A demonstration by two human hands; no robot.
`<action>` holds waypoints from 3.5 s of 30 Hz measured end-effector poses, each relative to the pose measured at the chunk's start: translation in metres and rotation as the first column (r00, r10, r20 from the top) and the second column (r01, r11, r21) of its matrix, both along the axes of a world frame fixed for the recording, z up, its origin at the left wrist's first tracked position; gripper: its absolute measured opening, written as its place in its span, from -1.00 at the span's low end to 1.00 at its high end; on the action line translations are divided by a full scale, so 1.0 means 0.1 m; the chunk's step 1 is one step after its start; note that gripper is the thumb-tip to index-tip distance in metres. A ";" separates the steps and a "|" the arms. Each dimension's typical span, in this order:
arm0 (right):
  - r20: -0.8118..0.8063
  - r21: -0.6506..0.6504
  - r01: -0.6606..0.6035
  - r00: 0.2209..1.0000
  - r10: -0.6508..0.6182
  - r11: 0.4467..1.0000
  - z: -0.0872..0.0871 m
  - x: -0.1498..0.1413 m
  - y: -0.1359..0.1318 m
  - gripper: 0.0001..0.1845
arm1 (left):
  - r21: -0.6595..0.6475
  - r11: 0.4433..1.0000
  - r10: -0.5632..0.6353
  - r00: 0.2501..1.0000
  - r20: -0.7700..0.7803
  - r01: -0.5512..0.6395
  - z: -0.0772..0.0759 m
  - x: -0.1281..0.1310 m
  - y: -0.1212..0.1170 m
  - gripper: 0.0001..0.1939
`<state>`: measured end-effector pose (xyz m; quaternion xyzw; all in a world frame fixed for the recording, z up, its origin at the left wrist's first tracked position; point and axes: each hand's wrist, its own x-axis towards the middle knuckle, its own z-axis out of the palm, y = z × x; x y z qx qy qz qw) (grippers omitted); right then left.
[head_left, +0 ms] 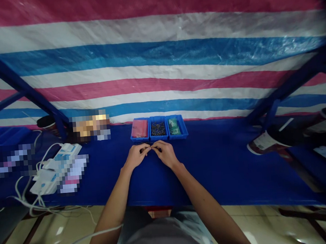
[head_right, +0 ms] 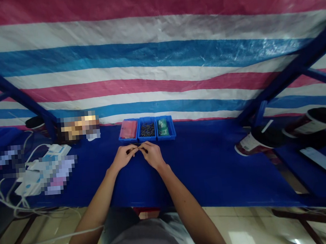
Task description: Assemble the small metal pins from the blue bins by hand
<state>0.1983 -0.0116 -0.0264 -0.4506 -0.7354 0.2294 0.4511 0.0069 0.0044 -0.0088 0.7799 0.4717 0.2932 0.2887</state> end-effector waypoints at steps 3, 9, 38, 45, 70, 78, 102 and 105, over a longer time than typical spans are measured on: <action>0.003 0.009 0.006 1.000 -0.006 1.000 -0.01 0.00 0.00 -0.83 | 0.003 1.000 -0.003 1.000 -0.015 0.003 0.00 0.00 0.00 -0.67; 0.017 0.013 0.013 1.000 -0.013 1.000 -0.01 0.00 0.01 -0.85 | 0.024 1.000 -0.006 1.000 -0.008 0.006 -0.02 -0.01 0.02 -0.67; 0.088 -0.015 0.006 0.996 -0.005 1.000 0.03 0.00 0.00 -0.87 | 0.032 0.999 -0.014 1.000 0.010 0.013 -0.02 -0.02 0.01 -0.70; 0.098 -0.013 0.000 0.995 0.002 1.000 0.03 0.00 0.00 -0.87 | 0.038 0.999 -0.018 1.000 0.012 0.017 -0.03 -0.01 0.01 -0.71; 0.297 -0.029 0.183 0.940 -0.166 0.983 0.05 -0.03 -0.01 -0.58 | 0.027 0.999 -0.024 1.000 0.000 0.024 0.01 0.01 -0.01 -0.73; 0.053 -0.037 0.035 0.998 -0.034 0.999 0.06 0.01 0.00 -0.82 | 0.020 1.000 -0.011 1.000 0.010 0.011 -0.01 0.00 0.00 -0.73; 0.177 -0.022 0.082 0.981 -0.077 0.996 0.06 0.02 -0.01 -0.76 | 0.018 1.000 0.002 0.999 0.032 -0.003 -0.02 0.00 -0.01 -0.72; 0.190 -0.041 0.106 0.977 -0.096 0.994 0.06 0.02 -0.01 -0.73 | 0.020 1.000 0.010 0.999 0.033 -0.011 -0.03 0.00 0.00 -0.73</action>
